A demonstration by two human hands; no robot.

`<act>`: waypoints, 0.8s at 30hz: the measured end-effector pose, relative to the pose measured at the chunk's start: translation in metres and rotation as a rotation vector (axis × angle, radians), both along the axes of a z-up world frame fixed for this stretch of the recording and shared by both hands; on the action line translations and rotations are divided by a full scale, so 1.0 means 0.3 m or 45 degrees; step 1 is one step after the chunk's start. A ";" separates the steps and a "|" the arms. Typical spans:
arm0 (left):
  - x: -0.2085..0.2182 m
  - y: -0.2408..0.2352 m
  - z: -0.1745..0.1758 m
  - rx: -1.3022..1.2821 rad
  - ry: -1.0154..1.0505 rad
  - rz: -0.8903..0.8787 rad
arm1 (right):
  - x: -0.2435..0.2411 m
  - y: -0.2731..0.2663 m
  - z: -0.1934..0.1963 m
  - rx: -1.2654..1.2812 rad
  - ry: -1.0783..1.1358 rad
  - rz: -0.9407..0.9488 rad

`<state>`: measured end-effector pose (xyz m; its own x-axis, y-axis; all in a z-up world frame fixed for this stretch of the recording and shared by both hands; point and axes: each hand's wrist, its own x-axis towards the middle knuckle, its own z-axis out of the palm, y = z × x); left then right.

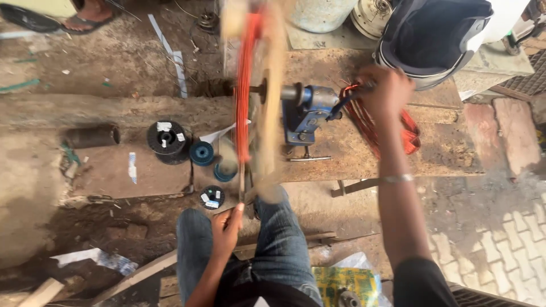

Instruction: Winding copper wire onto a spool or coil using a hand-cranked machine.

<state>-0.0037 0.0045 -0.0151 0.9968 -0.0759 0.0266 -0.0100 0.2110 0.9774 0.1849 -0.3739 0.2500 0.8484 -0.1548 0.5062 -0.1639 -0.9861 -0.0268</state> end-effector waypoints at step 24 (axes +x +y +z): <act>0.014 0.019 0.105 0.189 0.024 0.015 | -0.437 0.063 -0.440 0.047 0.299 0.047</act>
<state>0.0006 0.0102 0.0165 0.9978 -0.0659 -0.0029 0.0072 0.0643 0.9979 0.0537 -0.3551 0.1179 0.9476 -0.1365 0.2887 -0.1341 -0.9906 -0.0282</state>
